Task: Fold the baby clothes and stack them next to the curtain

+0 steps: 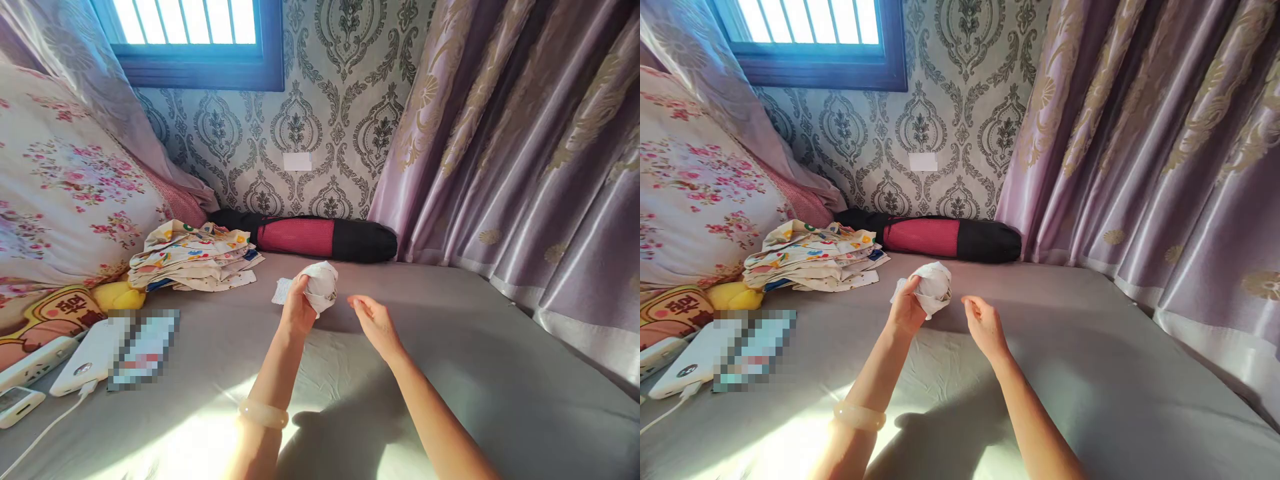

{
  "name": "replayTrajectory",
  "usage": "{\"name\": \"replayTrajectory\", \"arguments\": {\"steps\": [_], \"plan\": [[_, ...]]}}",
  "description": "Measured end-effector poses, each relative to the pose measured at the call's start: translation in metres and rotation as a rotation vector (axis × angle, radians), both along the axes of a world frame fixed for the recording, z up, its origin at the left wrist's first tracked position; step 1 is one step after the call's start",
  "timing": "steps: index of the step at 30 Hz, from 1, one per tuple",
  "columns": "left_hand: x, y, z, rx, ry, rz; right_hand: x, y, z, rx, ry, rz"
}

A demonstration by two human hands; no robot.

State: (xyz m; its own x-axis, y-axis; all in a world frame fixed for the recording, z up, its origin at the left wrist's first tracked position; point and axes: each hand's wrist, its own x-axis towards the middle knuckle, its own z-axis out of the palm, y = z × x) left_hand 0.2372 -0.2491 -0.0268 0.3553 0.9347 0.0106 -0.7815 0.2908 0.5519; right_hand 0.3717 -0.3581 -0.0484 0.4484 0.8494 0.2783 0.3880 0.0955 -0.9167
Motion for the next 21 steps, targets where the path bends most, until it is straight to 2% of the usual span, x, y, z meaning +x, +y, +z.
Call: {"name": "replayTrajectory", "arguments": {"steps": [5,12,15,18,21], "plan": [[0.005,-0.019,-0.004,0.174,0.189,-0.063,-0.002,0.019,-0.001,0.130,0.145,-0.067],[0.000,-0.027,0.004,0.338,0.393,-0.074,-0.013,0.030,-0.010,0.106,0.244,0.053],[-0.005,-0.026,0.005,0.424,0.457,-0.069,-0.008,0.030,-0.009,0.130,0.243,0.058],[-0.010,-0.021,0.005,0.510,0.510,0.032,0.004,0.024,0.002,0.154,0.217,-0.048],[-0.013,-0.019,0.008,0.587,0.502,0.096,0.014,0.008,0.026,0.168,0.142,-0.162]]}}
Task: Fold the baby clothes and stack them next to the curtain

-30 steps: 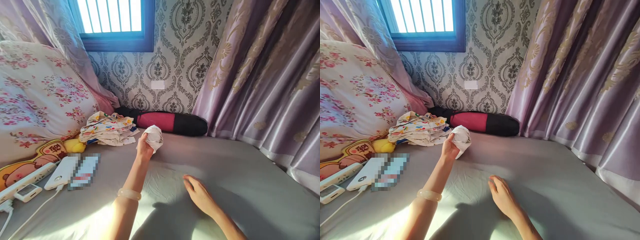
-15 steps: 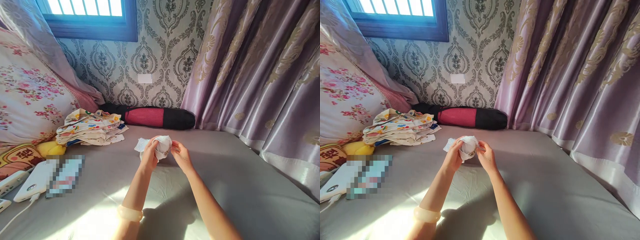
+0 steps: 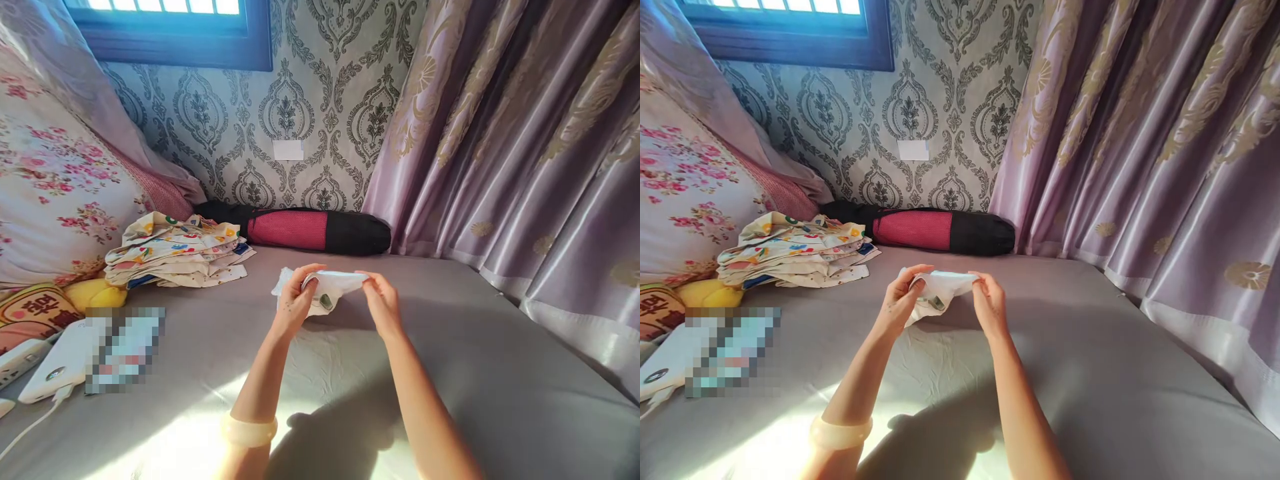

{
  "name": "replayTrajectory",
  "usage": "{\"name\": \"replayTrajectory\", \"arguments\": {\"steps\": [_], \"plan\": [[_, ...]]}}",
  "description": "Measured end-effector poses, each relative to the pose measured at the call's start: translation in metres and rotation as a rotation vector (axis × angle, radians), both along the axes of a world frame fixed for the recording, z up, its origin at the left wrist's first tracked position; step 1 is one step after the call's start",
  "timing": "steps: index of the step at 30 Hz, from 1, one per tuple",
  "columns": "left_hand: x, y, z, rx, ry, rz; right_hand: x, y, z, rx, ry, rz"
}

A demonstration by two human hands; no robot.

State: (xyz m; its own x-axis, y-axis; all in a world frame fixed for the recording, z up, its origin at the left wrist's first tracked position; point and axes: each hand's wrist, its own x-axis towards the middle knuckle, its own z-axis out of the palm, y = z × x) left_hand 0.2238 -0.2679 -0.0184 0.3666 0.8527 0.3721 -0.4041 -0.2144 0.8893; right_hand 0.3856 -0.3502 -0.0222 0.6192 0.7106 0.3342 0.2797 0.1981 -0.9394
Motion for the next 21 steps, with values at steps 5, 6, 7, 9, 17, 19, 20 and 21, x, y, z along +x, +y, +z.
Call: {"name": "replayTrajectory", "arguments": {"steps": [5,6,7,9,17,19,20,21], "plan": [[-0.005,-0.011,0.019,0.104,-0.019,-0.081,-0.007,-0.038,0.046,-0.048,-0.266,-0.205],[-0.006,-0.014,0.024,0.093,-0.032,-0.091,-0.010,-0.045,0.053,-0.045,-0.317,-0.224],[-0.007,-0.016,0.027,0.070,-0.050,-0.100,-0.013,-0.050,0.059,-0.035,-0.357,-0.242],[-0.009,-0.020,0.032,0.022,-0.086,-0.113,-0.018,-0.059,0.066,-0.024,-0.403,-0.268],[-0.002,-0.014,0.018,-0.041,-0.005,-0.149,0.001,-0.059,0.060,-0.321,-0.620,-0.193],[0.001,-0.013,0.014,-0.115,0.026,-0.158,0.008,-0.059,0.054,-0.369,-0.663,-0.166],[0.002,-0.013,0.012,-0.147,0.030,-0.167,0.011,-0.059,0.051,-0.387,-0.675,-0.147],[0.002,-0.013,0.010,-0.171,0.031,-0.179,0.013,-0.059,0.050,-0.404,-0.684,-0.123]]}}
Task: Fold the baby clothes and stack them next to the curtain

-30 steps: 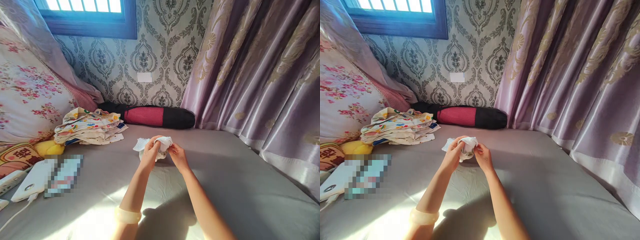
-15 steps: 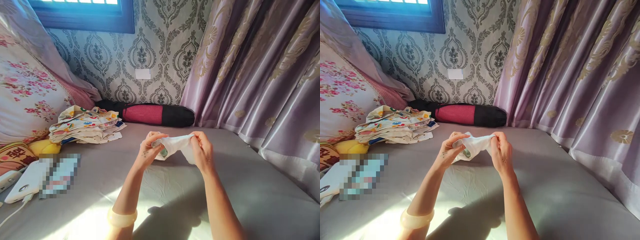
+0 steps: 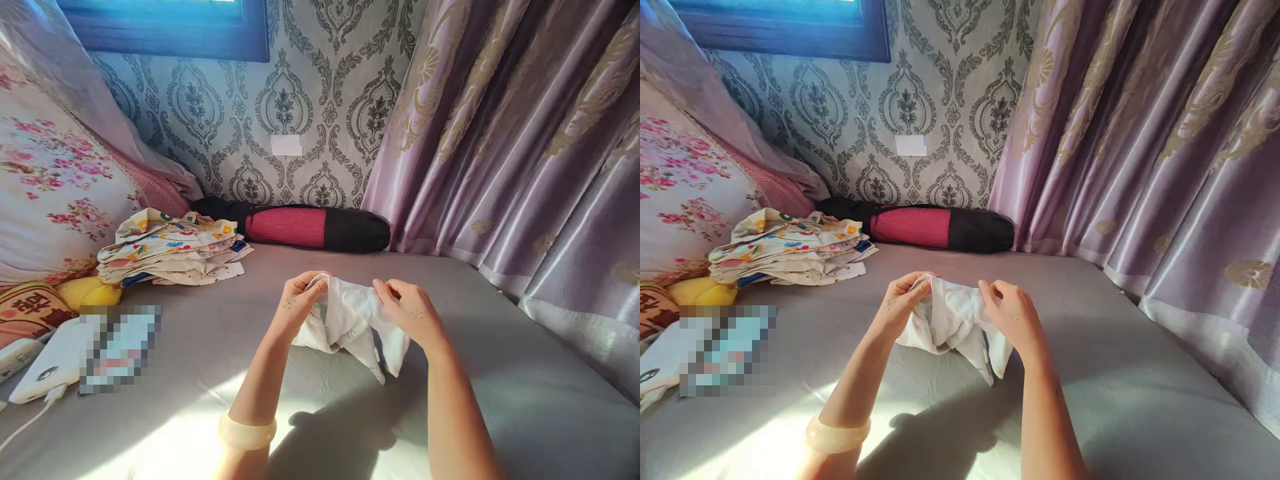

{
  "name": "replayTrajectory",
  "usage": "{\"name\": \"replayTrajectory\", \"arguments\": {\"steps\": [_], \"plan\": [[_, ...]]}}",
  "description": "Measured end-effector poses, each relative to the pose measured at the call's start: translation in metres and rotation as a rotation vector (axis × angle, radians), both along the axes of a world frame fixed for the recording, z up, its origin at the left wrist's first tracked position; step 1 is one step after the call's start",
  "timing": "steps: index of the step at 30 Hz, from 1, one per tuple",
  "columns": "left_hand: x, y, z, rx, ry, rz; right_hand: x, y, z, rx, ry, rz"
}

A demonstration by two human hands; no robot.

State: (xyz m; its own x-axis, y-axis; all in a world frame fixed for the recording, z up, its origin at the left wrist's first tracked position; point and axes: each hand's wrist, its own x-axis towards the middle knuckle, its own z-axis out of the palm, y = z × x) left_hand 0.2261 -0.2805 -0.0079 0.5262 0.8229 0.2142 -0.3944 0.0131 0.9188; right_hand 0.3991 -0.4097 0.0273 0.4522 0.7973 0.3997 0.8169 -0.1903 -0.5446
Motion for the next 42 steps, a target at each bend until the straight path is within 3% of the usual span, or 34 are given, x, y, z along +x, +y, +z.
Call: {"name": "replayTrajectory", "arguments": {"steps": [3,10,17,20,24,26,28,34,38,42], "plan": [[0.001,0.000,-0.003,-0.043,0.009,-0.065,0.002,-0.001,-0.002,-0.041,0.022,0.076],[0.006,-0.005,-0.006,-0.114,0.031,-0.206,-0.015,0.012,-0.004,0.056,0.258,0.385],[0.010,-0.007,-0.007,-0.198,0.050,-0.218,-0.019,0.016,-0.009,0.020,0.269,0.433],[0.014,-0.004,-0.011,-0.171,0.088,-0.102,-0.013,0.018,-0.014,0.050,0.284,0.375],[0.013,0.003,-0.015,0.054,0.174,0.241,0.000,0.026,-0.027,0.101,0.303,0.197],[0.009,0.004,-0.013,0.152,0.232,0.333,0.008,0.029,-0.033,0.124,0.304,0.108],[0.004,0.002,-0.008,0.208,0.313,0.291,0.015,0.031,-0.038,0.130,0.309,0.022],[0.004,-0.023,0.002,0.361,0.749,-0.193,0.023,0.029,-0.040,0.111,0.316,-0.161],[0.018,-0.038,-0.008,0.605,0.943,-0.078,0.031,0.028,-0.044,0.147,0.329,-0.214],[0.029,-0.042,-0.024,0.680,1.060,0.005,0.039,0.026,-0.048,0.177,0.340,-0.246]]}}
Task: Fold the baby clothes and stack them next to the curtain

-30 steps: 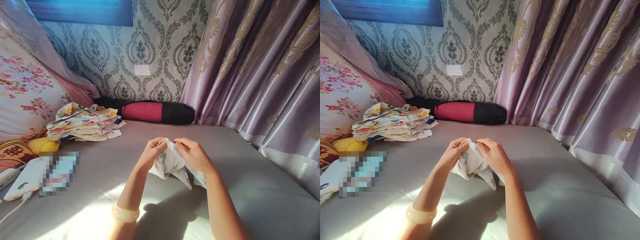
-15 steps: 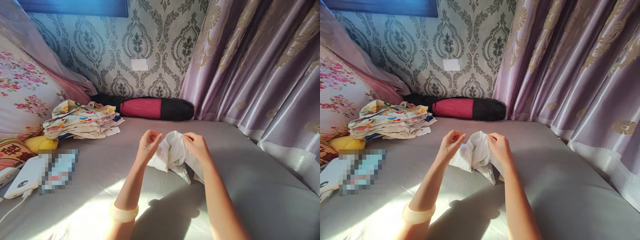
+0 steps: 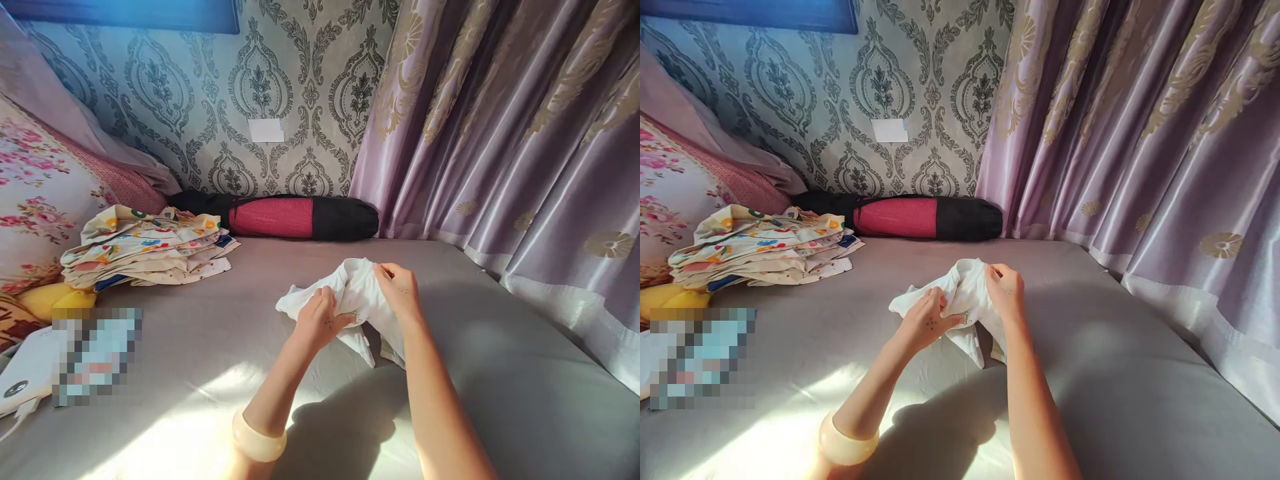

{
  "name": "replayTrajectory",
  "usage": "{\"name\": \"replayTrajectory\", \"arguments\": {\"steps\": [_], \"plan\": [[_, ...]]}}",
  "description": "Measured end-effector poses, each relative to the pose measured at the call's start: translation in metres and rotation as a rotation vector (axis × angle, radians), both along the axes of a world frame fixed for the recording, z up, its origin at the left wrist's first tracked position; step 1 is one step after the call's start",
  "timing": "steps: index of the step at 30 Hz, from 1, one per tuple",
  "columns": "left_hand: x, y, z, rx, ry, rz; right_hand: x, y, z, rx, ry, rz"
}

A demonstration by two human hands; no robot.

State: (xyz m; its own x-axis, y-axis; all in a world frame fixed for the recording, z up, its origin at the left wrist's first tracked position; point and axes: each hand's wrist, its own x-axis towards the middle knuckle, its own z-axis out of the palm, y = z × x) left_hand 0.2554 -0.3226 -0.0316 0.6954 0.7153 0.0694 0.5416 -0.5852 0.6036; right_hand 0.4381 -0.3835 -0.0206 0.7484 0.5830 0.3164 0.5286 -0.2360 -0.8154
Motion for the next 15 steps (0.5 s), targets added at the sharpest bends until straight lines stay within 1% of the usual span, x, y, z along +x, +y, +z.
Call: {"name": "replayTrajectory", "arguments": {"steps": [2,4,7,9,15], "plan": [[0.002,0.003,-0.008,0.018,0.001,0.008,0.003,-0.001,0.000,0.004,0.004,-0.011],[0.001,0.009,-0.014,0.025,-0.041,-0.013,0.005,-0.001,0.001,0.010,0.012,-0.014],[-0.003,0.021,-0.017,-0.050,-0.155,-0.056,0.008,-0.002,0.002,0.014,0.019,-0.019],[-0.007,0.030,-0.015,-0.169,-0.253,-0.041,0.009,-0.003,0.003,0.013,0.024,-0.023],[-0.018,0.047,-0.006,-0.637,-0.597,0.135,0.009,-0.006,0.002,0.014,0.035,0.007]]}}
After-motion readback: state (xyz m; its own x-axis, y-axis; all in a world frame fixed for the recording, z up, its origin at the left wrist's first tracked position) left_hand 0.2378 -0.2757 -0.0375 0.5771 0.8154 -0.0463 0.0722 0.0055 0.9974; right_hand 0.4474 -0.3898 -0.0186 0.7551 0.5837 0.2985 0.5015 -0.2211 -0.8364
